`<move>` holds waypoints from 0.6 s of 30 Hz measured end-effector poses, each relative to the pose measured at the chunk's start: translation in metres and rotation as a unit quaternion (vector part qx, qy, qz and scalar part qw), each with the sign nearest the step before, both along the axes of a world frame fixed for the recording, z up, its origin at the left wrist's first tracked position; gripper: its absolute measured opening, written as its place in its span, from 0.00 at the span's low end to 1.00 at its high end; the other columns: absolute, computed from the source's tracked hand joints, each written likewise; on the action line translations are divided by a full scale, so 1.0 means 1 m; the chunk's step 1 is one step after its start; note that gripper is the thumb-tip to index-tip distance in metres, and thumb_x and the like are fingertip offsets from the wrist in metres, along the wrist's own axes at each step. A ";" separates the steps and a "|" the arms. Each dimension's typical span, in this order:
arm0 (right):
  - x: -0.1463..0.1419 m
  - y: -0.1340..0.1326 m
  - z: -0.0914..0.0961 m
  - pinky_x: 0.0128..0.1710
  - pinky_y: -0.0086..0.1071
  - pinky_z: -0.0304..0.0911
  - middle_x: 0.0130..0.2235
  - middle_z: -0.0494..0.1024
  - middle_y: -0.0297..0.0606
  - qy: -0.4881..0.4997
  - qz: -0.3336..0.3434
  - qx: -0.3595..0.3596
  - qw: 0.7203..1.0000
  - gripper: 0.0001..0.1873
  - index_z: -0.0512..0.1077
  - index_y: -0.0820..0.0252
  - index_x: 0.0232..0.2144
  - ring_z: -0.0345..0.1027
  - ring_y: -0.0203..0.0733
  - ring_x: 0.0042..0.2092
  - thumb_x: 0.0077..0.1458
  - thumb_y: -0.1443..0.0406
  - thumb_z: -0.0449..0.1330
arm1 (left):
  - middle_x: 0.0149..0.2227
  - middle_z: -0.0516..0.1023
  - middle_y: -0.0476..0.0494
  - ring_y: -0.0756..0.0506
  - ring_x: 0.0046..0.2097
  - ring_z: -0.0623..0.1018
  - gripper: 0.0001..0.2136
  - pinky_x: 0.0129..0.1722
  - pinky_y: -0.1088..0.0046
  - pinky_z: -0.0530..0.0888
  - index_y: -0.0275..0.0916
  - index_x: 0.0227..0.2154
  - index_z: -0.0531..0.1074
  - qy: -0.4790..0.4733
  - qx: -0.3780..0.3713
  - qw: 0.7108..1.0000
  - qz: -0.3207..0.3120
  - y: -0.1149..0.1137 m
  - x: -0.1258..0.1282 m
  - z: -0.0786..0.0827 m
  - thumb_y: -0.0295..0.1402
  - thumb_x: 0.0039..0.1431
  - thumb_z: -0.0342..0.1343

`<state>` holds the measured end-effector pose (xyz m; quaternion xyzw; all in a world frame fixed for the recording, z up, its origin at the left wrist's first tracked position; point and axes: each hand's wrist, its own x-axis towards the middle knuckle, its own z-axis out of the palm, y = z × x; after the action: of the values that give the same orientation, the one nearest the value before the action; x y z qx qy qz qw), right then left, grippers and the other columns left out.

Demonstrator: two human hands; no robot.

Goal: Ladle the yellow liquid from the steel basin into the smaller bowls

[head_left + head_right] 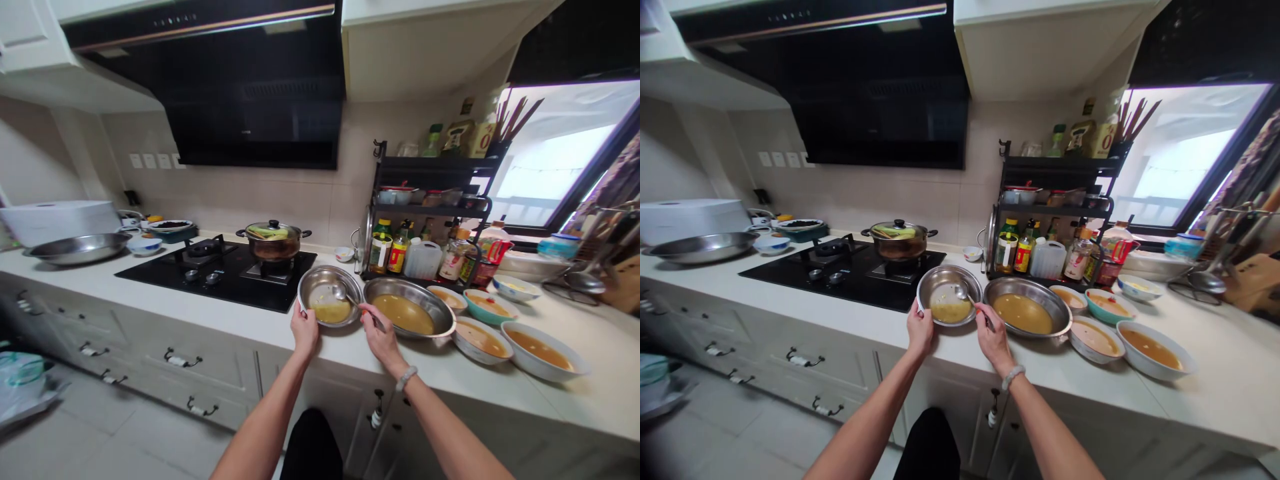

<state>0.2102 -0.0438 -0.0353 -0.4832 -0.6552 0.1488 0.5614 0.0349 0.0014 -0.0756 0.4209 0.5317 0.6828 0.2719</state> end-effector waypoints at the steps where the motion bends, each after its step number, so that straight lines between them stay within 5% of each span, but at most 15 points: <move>1: 0.005 -0.002 0.001 0.37 0.34 0.64 0.33 0.76 0.41 -0.024 0.005 0.020 1.000 0.15 0.72 0.62 0.39 0.69 0.41 0.35 0.56 0.61 0.49 | 0.22 0.69 0.53 0.52 0.22 0.68 0.24 0.25 0.77 0.69 0.37 0.53 0.65 0.005 0.003 1.000 0.007 -0.001 -0.001 0.000 0.29 0.51 0.48; 7: 0.024 -0.012 0.009 0.43 0.35 0.63 0.38 0.76 0.42 -0.124 0.055 0.065 0.989 0.15 0.73 0.59 0.41 0.69 0.42 0.40 0.58 0.63 0.49 | 0.21 0.67 0.54 0.52 0.20 0.66 0.24 0.25 0.76 0.69 0.37 0.54 0.64 0.033 0.004 0.999 0.023 -0.003 0.000 -0.001 0.29 0.51 0.48; 14: 0.019 -0.024 0.022 0.32 0.32 0.65 0.28 0.75 0.39 -0.089 0.046 -0.008 0.995 0.17 0.73 0.59 0.38 0.69 0.40 0.31 0.58 0.59 0.48 | 0.17 0.63 0.57 0.53 0.16 0.62 0.21 0.21 0.77 0.67 0.38 0.52 0.65 0.033 0.001 0.999 0.003 -0.007 0.002 0.002 0.30 0.53 0.46; 18: 0.022 -0.023 0.021 0.32 0.32 0.65 0.29 0.75 0.39 -0.081 0.040 0.014 0.996 0.17 0.73 0.60 0.39 0.67 0.39 0.29 0.58 0.59 0.48 | 0.17 0.63 0.57 0.53 0.16 0.63 0.24 0.21 0.77 0.67 0.38 0.55 0.62 0.037 0.004 0.999 0.001 -0.010 0.002 0.004 0.31 0.53 0.46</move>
<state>0.2319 -0.0667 -0.0146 -0.4591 -0.7195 0.1228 0.5064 0.0369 -0.0090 -0.0711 0.4468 0.5389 0.6691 0.2496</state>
